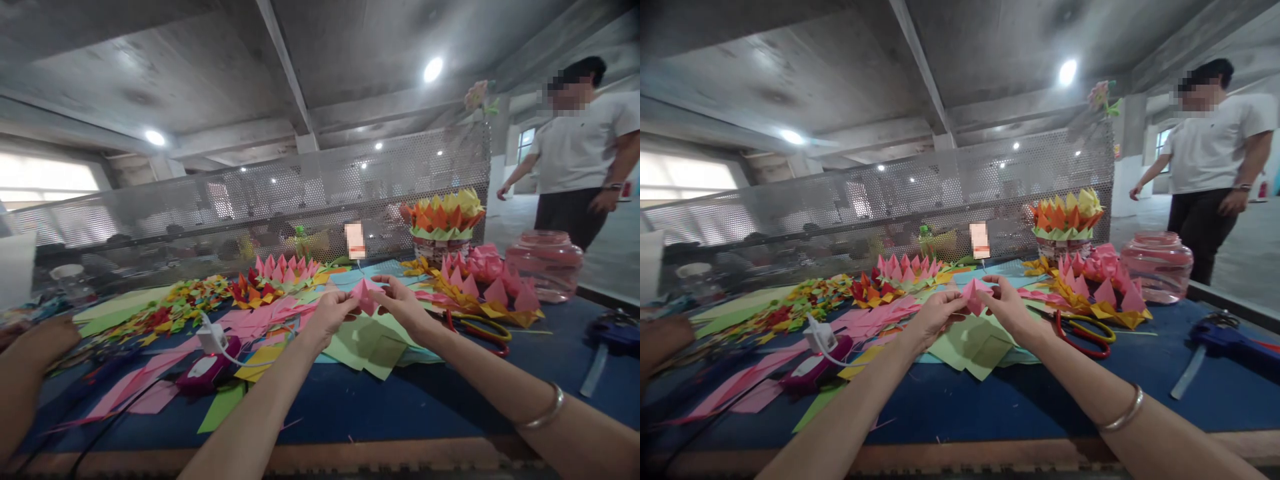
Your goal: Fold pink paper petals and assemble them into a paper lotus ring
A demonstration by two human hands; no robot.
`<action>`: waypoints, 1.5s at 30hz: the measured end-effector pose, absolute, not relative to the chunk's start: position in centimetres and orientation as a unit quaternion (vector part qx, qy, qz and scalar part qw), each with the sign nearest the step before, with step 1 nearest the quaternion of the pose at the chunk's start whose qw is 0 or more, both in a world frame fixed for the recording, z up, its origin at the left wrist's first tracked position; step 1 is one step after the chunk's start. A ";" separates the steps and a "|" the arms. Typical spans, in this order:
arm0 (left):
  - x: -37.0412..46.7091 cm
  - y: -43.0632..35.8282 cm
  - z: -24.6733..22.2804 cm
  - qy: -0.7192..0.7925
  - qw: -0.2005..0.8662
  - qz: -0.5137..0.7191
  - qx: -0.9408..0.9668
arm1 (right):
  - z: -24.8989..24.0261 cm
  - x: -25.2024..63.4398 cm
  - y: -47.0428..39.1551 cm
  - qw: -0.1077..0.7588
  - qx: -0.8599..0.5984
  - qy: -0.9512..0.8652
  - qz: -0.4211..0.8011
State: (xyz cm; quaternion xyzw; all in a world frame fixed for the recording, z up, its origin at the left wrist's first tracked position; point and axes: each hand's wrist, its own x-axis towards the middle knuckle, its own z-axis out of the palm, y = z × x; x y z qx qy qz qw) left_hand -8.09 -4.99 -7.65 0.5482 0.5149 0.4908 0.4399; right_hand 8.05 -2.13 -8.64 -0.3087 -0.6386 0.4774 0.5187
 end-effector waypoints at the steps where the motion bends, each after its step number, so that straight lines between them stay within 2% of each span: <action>1: -8.1 -5.0 -7.6 0.513 0.443 0.494 0.545 | -8.7 8.0 -2.1 0.517 -0.310 -0.641 0.475; 11: -7.8 -5.7 -7.1 0.449 0.569 0.483 0.492 | -9.1 8.1 -1.6 0.527 -0.287 -0.644 0.475; 17: -7.7 -5.7 -6.9 0.456 0.542 0.513 0.484 | -9.4 8.1 -1.2 0.538 -0.290 -0.667 0.425; 22: -7.8 -5.6 -7.1 0.465 0.512 0.525 0.496 | -8.6 8.5 -1.5 0.583 -0.300 -0.701 0.280; 26: -8.0 -5.3 -7.3 0.472 0.498 0.522 0.506 | -8.3 8.6 -1.8 0.542 -0.288 -0.768 0.184; 36: -8.3 -5.2 -7.4 0.489 0.449 0.527 0.532 | -9.0 8.7 -1.3 0.489 -0.291 -0.812 0.128; 45: -8.3 -5.4 -7.3 0.460 0.499 0.533 0.505 | -9.2 8.5 -1.4 0.483 -0.274 -0.822 0.124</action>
